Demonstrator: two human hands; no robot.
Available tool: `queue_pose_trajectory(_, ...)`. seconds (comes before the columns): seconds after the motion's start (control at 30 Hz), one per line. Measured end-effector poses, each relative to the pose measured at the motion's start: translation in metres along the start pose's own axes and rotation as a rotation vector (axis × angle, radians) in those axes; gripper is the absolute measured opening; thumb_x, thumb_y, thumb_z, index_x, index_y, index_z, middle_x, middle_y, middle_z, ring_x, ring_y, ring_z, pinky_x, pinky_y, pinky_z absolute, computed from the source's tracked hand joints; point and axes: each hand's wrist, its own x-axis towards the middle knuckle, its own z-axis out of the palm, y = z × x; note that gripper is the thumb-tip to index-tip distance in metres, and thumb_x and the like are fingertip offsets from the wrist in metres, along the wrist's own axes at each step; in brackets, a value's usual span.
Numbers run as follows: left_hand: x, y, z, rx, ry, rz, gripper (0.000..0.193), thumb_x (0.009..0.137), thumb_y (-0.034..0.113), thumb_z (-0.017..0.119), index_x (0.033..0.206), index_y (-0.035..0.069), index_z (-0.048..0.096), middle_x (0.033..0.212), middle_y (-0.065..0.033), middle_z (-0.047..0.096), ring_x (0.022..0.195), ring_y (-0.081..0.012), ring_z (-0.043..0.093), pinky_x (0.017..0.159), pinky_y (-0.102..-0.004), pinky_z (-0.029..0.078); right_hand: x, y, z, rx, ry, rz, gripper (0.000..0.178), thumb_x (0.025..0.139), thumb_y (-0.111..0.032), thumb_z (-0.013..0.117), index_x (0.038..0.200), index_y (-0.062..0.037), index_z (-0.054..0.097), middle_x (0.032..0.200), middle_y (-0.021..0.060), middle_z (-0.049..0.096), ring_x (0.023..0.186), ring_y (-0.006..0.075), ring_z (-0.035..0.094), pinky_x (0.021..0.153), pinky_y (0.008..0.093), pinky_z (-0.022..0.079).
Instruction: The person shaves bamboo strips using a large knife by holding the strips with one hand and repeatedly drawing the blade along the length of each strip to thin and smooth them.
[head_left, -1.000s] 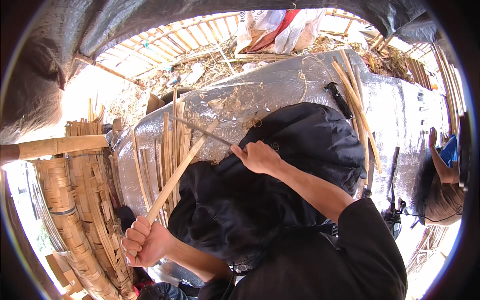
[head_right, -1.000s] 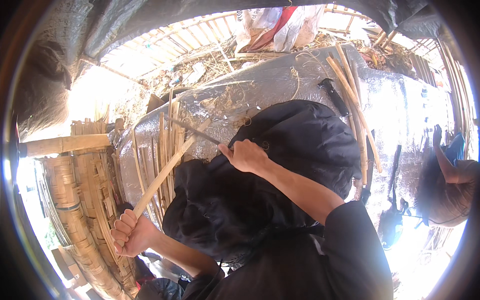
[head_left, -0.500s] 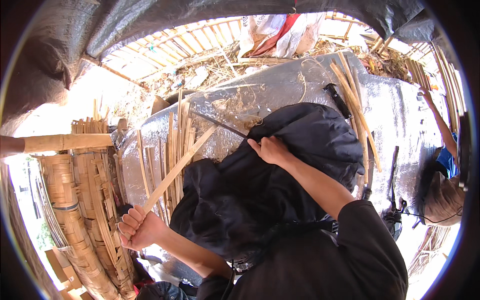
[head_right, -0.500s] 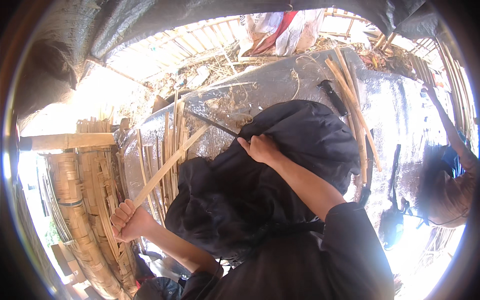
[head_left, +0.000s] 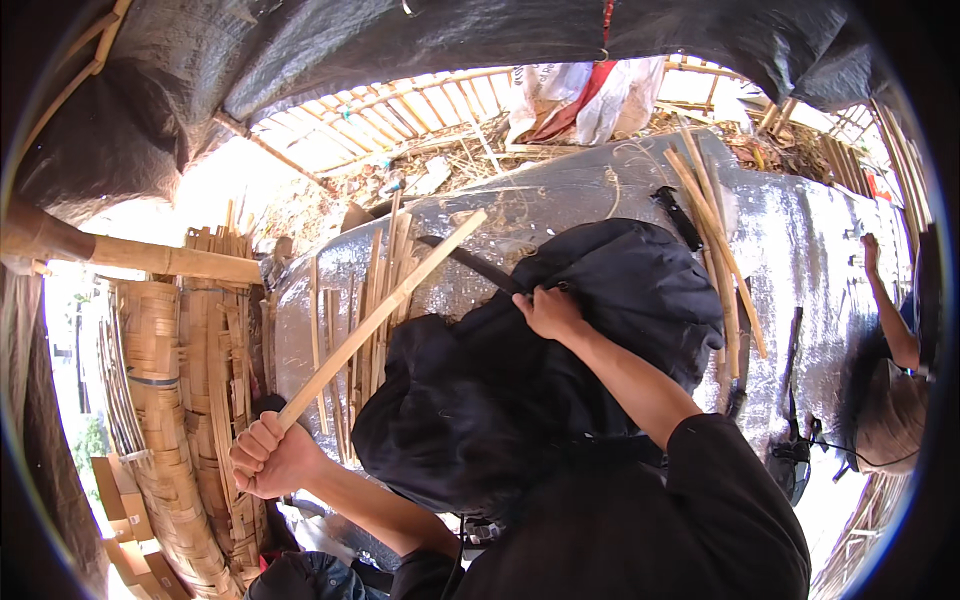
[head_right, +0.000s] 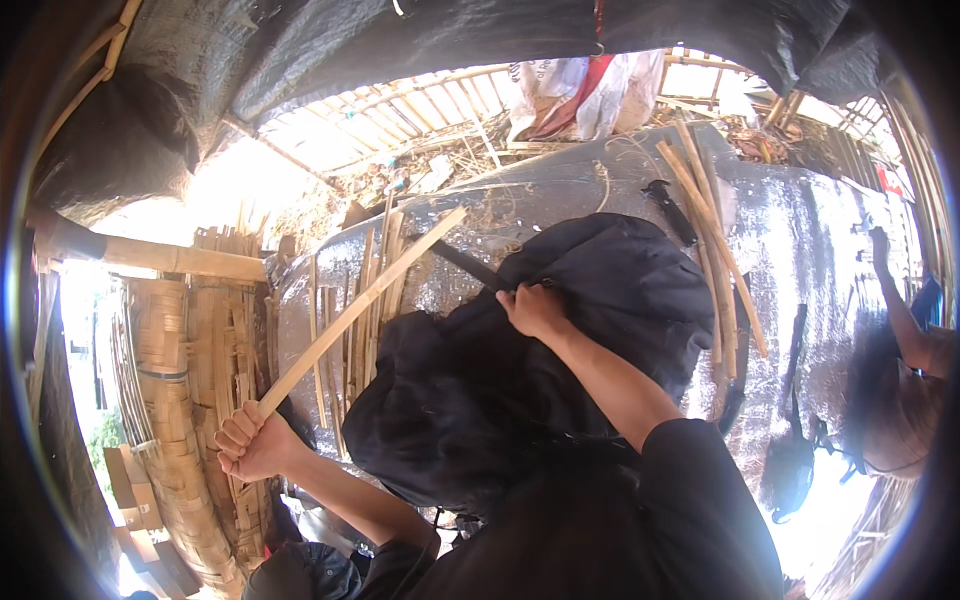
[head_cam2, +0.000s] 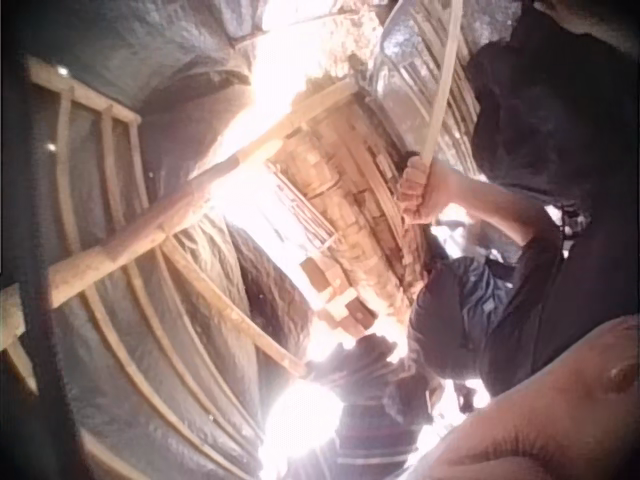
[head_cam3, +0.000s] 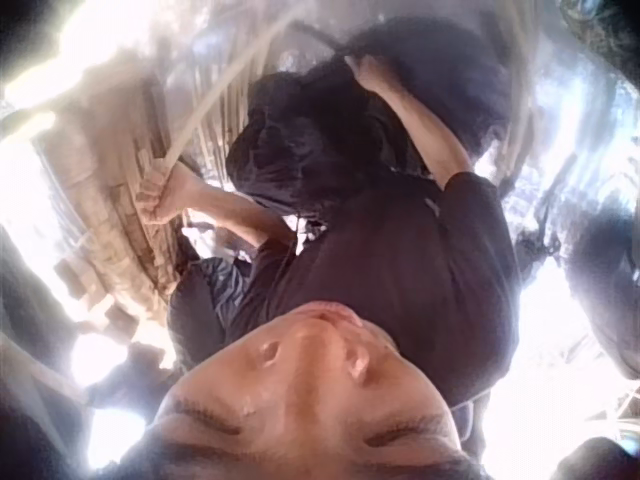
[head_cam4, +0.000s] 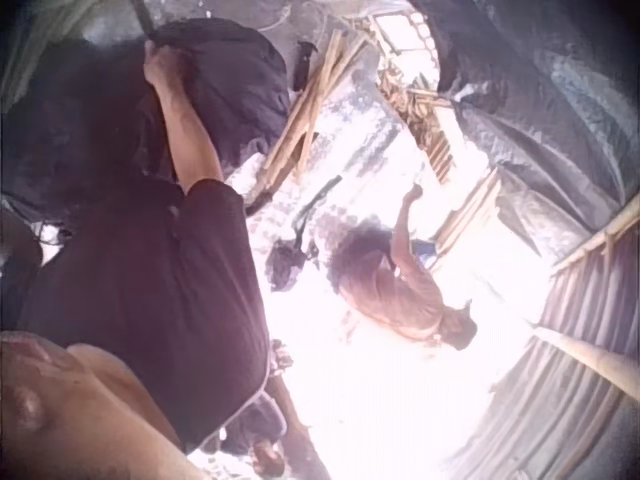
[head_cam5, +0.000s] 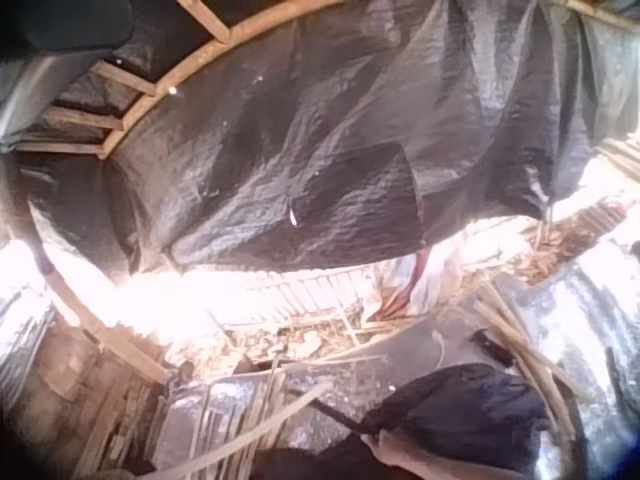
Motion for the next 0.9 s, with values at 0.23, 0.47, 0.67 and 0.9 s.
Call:
queue_pose_trajectory(0.23, -0.006, 0.011, -0.009, -0.105, 0.057, 0.007, 0.040, 0.088, 0.020, 0.053, 0.062, 0.019, 0.023, 0.059, 0.0049, 0.018, 0.054, -0.0119, 0.018, 0.058, -0.0314, 0.019, -0.009, -0.031, -0.069, 1.367, -0.097, 0.073, 0.055, 0.098, -0.053, 0.062, 0.122, -0.0032, 0.061, 0.116, 0.0090, 0.067, 0.093, 0.0176, 0.065, 0.075, 0.0317, 0.055)
queue_pose_trajectory(0.47, -0.024, -0.013, -0.020, -0.271, 0.212, -0.027, 0.034, 0.081, 0.015, 0.052, 0.059, 0.019, 0.027, 0.059, 0.0037, 0.025, 0.057, -0.0129, 0.024, 0.059, -0.0315, 0.022, -0.005, -0.072, -0.129, 1.554, -0.020, -0.052, 0.034, 0.101, -0.034, 0.064, 0.113, -0.0022, 0.061, 0.093, 0.0088, 0.070, 0.078, 0.0169, 0.068, 0.072, 0.0292, 0.054)
queue_pose_trajectory(0.67, -0.032, -0.028, 0.000, 0.357, 0.557, -0.096, 0.021, 0.097, 0.031, 0.051, 0.089, 0.011, 0.053, 0.103, -0.0057, 0.055, 0.092, -0.0195, 0.056, 0.081, -0.0345, 0.050, -0.001, -0.076, -0.131, 1.736, 0.086, -0.070, 0.022, 0.104, -0.028, 0.059, 0.104, -0.0063, 0.060, 0.090, 0.0106, 0.071, 0.081, 0.0192, 0.071, 0.069, 0.0308, 0.055)
queue_pose_trajectory(0.9, -0.050, -0.053, -0.035, 0.243, 0.633, -0.434, 0.033, 0.103, 0.040, 0.053, 0.087, 0.011, 0.054, 0.090, -0.0056, 0.060, 0.072, -0.0148, 0.059, 0.063, -0.0275, 0.053, 0.025, -0.062, -0.143, 1.825, 0.150, -0.129, 0.033, 0.098, -0.037, 0.069, 0.101, -0.0074, 0.056, 0.085, 0.0055, 0.066, 0.074, 0.0191, 0.069, 0.066, 0.0306, 0.054)
